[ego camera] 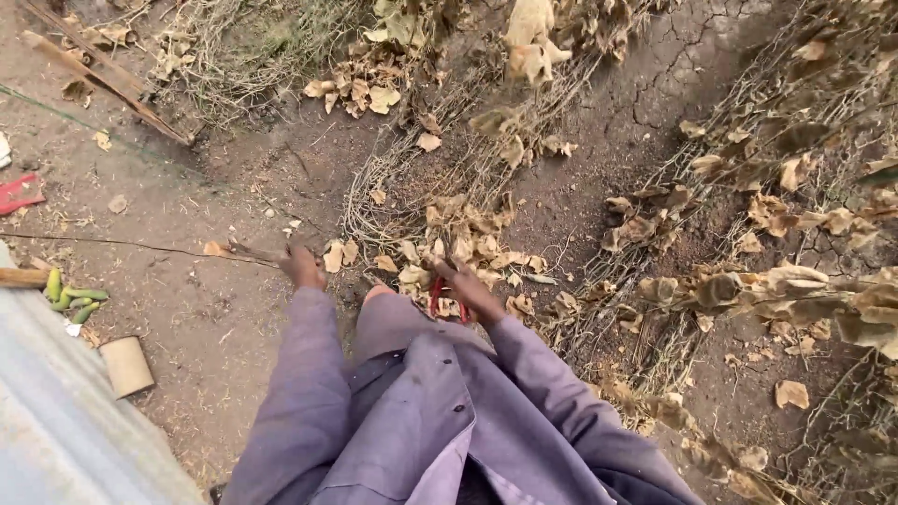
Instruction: The person uses red-handled pruning shears to cut dried vines and leaves from a support wire in an outdoor garden. They repeatedly grasp the dry plant material, snip it with the shears, and drop the cuttings onto the ground.
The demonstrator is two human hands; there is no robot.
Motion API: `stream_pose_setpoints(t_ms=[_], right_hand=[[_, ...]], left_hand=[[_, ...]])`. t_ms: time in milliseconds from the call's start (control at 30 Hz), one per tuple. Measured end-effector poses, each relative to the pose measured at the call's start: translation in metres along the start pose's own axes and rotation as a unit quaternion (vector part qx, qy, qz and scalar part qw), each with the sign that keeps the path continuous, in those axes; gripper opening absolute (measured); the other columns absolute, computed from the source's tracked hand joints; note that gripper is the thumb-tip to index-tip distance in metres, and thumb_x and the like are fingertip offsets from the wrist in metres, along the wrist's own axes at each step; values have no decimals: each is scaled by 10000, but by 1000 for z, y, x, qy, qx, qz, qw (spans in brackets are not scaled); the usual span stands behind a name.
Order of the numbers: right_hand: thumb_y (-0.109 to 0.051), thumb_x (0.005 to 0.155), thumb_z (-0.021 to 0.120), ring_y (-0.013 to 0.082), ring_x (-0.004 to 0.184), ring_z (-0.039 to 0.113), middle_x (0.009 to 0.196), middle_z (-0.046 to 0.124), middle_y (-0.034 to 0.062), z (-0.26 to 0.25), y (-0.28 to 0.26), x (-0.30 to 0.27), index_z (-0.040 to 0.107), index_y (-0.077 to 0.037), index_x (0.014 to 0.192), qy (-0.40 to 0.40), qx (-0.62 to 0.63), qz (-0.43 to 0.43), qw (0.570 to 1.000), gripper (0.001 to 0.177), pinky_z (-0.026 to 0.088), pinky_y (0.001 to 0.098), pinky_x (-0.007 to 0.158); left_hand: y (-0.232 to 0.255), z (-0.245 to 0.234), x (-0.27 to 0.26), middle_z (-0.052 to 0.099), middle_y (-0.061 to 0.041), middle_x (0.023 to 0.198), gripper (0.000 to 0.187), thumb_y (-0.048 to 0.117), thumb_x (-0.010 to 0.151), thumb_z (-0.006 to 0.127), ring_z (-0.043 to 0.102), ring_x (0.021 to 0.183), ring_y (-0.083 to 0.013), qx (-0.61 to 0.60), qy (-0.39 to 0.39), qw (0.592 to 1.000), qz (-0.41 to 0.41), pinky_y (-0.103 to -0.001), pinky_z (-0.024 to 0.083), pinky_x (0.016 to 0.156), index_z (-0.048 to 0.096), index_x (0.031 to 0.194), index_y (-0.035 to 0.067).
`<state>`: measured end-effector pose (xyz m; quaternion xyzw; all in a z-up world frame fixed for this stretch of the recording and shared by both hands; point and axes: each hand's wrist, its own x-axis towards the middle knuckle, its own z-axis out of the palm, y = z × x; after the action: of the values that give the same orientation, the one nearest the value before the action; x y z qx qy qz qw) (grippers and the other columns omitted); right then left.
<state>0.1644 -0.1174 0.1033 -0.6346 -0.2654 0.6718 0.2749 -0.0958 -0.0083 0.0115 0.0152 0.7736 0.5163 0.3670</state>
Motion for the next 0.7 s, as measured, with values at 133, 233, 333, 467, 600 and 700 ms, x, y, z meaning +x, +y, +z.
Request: stream_pose_setpoints(t_ms=[133,233,333,467,600,700], right_hand=[[-348,1070,512,362,1165,629,1290,594,232,-52,92,43,450,-49,1435,-60,163,-7,985,476,517,541,1006],[-318,1084,452,280,1027,696,1119,682,130,-67,110,39,523,-49,1323,-50,212,-22,976,367,540,515,959],[-324,1088,416,327,1074,687,1143,686,171,-78,125,35,542,-32,1291,-28,233,-22,972,377,515,556,994],[-328,1086,367,350,1103,686,1147,688,198,-92,135,41,492,-25,1319,-25,224,-19,974,402,516,563,1031],[-317,1083,391,327,1129,656,1189,654,160,-102,135,51,477,-33,1345,4,247,-42,968,397,481,572,1062],[-310,1085,374,351,1094,670,1122,674,178,-115,136,67,488,-4,1342,9,250,-61,966,415,492,572,1039]], left_hand=[[-101,-33,72,713,-83,1067,787,670,844,705,658,1034,-307,289,-51,954,68,-458,492,896,467,1418,186],[-116,-35,81,686,-129,1214,744,749,784,711,615,1219,-377,375,-96,912,137,-498,451,1045,617,1270,193],[-98,-16,55,507,-209,1415,794,656,871,664,449,1371,-400,380,-204,883,187,-533,312,1159,472,1405,101],[-2,7,-72,591,-241,1374,495,353,995,661,535,1327,-444,316,-419,814,250,-571,412,1126,561,1403,90],[79,52,-155,663,-221,1280,360,272,1039,611,582,1282,-408,256,-474,765,353,-546,448,1081,615,1350,89],[158,80,-217,663,-212,1235,336,251,1058,574,609,1211,-383,211,-475,744,419,-546,476,1048,610,1332,59]])
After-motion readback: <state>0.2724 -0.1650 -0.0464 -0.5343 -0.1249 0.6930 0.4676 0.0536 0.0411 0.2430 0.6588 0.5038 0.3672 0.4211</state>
